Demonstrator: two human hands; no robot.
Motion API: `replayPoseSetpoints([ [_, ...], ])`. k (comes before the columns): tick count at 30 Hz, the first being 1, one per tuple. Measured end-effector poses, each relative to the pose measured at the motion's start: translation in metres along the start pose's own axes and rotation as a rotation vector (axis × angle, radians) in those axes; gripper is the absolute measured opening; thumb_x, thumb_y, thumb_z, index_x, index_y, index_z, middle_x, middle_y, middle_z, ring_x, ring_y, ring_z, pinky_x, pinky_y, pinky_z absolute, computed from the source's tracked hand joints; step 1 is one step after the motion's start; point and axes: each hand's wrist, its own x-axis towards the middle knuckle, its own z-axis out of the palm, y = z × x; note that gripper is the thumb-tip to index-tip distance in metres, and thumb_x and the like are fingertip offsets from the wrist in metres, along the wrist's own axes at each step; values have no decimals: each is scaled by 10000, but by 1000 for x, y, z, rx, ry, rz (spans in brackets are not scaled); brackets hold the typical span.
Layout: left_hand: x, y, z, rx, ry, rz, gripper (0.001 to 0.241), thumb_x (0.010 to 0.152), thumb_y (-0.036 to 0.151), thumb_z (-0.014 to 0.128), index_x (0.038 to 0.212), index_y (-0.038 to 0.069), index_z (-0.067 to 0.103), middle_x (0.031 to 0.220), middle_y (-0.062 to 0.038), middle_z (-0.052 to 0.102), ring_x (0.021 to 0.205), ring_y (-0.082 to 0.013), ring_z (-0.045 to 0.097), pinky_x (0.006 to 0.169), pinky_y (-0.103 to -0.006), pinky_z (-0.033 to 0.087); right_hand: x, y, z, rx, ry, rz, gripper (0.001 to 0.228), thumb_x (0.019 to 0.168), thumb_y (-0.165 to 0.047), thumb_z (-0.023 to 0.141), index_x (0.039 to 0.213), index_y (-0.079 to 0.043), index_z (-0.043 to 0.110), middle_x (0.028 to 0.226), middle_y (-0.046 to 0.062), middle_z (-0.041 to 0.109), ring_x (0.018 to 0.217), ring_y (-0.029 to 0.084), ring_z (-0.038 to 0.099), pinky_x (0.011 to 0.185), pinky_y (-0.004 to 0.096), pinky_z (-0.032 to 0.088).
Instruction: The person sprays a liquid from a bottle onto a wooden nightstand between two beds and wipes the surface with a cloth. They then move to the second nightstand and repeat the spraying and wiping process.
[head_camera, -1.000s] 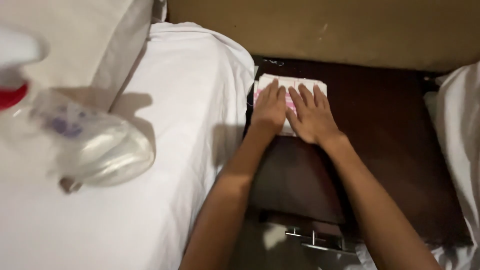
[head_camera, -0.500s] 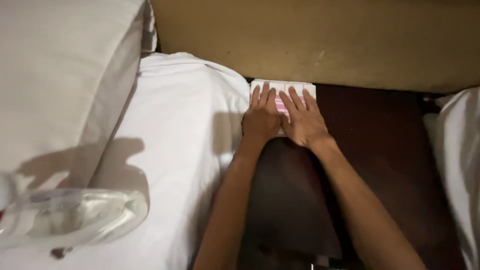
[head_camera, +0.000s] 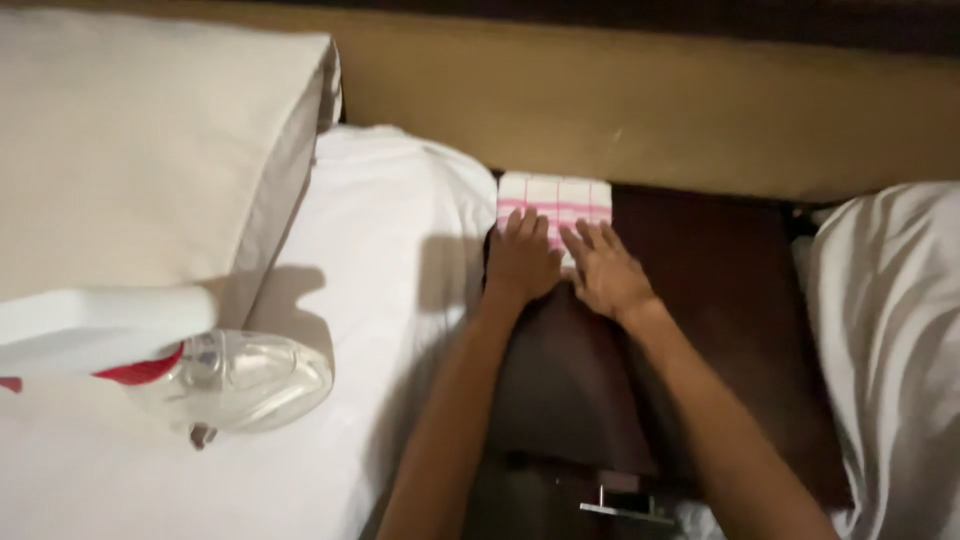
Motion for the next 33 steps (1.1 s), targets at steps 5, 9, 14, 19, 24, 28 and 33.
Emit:
replayPoseSetpoints([
  [5,33,-18,-8,-59,-208,7,805,780,521,705,1412,56,527,1545,-196,424,1454,-388,342,1157,-577,295,30,40,56,-126,209,-71,692,927,-96,582,1595,-182,421,1577,168,463,1442,432,410,1180,470,389],
  [9,2,-3,-18,-69,-180,-3,721,818,447,636,1418,61,535,1571,-187,436,1479,-367,363,1219,-538,245,-10,-1,14,91,170,-6,659,856,-3,590,1488,-175,518,1551,106,502,1438,445,399,1106,481,433],
  [14,-51,1,-11,-161,-68,85,611,904,338,548,1429,25,536,1558,-204,456,1464,-391,381,1222,-559,218,-53,-18,5,133,170,31,508,953,-40,561,1435,-196,592,1499,65,553,1437,414,414,1149,465,411],
  [19,-89,25,-39,-250,-23,90,549,912,313,539,1367,8,574,1505,-226,494,1411,-416,415,1195,-569,214,-93,-32,2,146,159,90,455,975,-67,573,1407,-202,618,1474,58,576,1428,415,414,1109,485,392],
  [24,-95,37,-61,-156,-91,35,318,1011,275,498,1150,77,704,1275,-141,697,1235,-394,585,1262,-552,320,-124,-34,13,117,245,-18,507,954,-34,592,1440,-175,620,1452,77,599,1423,443,439,1172,484,419],
  [28,-72,60,-94,-188,-353,-180,439,1115,326,411,1067,50,749,1237,-189,737,1192,-344,653,1202,-456,396,-129,-42,-8,206,243,-12,472,947,-130,580,1417,-140,615,1454,94,602,1399,445,466,1183,488,408],
  [33,-75,53,-29,77,208,-7,537,913,227,606,1389,-22,618,1435,-221,509,1402,-408,443,1283,-532,283,-101,-34,-40,294,86,112,437,1100,-287,395,1468,-160,594,1443,176,599,1476,378,433,1304,472,236],
])
